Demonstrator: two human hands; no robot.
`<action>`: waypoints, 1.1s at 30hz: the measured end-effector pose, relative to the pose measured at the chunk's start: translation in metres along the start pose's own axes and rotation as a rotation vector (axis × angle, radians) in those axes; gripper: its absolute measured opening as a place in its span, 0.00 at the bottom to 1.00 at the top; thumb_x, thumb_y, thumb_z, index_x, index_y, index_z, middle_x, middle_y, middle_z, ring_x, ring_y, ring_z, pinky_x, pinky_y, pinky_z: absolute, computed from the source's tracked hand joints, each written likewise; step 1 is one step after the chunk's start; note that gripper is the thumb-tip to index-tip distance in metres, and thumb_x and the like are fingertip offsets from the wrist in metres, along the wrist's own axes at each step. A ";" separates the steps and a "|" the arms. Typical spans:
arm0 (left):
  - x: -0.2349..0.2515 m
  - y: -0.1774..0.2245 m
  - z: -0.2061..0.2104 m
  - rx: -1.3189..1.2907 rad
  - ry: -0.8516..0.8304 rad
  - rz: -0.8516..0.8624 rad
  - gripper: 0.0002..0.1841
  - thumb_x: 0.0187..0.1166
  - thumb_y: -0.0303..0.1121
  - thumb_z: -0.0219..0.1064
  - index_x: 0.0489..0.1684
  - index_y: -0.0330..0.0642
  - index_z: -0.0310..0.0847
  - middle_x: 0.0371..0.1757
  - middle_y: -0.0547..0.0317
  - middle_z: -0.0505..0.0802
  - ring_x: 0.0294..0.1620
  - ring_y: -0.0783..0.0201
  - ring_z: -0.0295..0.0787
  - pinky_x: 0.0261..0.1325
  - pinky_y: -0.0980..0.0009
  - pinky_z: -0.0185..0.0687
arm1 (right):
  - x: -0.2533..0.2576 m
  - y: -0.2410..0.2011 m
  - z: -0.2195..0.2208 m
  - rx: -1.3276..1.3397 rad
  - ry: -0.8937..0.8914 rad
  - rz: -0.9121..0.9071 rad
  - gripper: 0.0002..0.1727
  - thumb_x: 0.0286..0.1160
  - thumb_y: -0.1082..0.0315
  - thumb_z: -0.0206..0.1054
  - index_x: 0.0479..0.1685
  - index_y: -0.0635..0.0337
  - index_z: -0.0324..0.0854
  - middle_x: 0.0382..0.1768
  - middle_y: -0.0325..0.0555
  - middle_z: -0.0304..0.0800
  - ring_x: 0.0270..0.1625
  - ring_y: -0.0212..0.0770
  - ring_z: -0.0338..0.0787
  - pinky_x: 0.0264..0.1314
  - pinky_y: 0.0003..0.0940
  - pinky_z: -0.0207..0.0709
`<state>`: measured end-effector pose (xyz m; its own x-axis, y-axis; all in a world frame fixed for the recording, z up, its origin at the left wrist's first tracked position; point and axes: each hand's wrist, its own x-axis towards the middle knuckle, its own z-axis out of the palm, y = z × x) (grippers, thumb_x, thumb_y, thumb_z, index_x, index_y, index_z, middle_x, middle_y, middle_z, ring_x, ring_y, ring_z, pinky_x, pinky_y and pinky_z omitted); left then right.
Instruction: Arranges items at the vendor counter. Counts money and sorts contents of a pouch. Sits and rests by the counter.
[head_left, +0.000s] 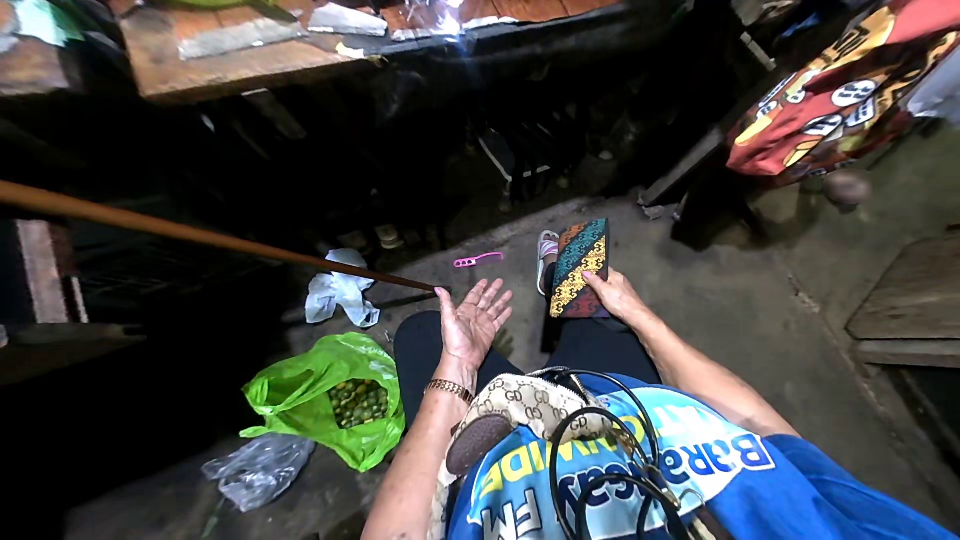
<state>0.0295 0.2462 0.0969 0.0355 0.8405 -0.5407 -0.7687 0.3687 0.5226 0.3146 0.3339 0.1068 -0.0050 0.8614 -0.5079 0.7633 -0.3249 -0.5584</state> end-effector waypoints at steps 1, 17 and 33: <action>0.000 0.000 0.000 -0.002 -0.009 0.000 0.56 0.75 0.75 0.10 0.91 0.39 0.51 0.86 0.41 0.72 0.79 0.46 0.78 0.76 0.50 0.77 | 0.000 0.000 0.000 -0.001 0.000 -0.003 0.37 0.86 0.38 0.56 0.72 0.64 0.78 0.61 0.63 0.89 0.69 0.57 0.86 0.77 0.60 0.73; -0.001 0.001 0.000 -0.009 -0.081 -0.020 0.63 0.68 0.81 0.09 0.90 0.38 0.55 0.87 0.42 0.71 0.84 0.47 0.72 0.81 0.45 0.71 | 0.000 -0.001 -0.001 0.015 0.001 -0.010 0.35 0.86 0.39 0.57 0.72 0.64 0.78 0.60 0.64 0.89 0.68 0.59 0.87 0.75 0.62 0.73; -0.003 0.001 0.000 -0.011 -0.109 -0.017 0.61 0.68 0.81 0.10 0.91 0.42 0.54 0.84 0.42 0.75 0.81 0.46 0.76 0.78 0.44 0.74 | -0.001 -0.001 0.000 0.013 0.001 -0.010 0.34 0.87 0.40 0.56 0.72 0.64 0.78 0.60 0.63 0.89 0.68 0.58 0.87 0.76 0.61 0.73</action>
<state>0.0285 0.2445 0.0992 0.1172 0.8726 -0.4742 -0.7741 0.3794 0.5068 0.3137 0.3334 0.1083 -0.0121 0.8651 -0.5015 0.7547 -0.3211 -0.5721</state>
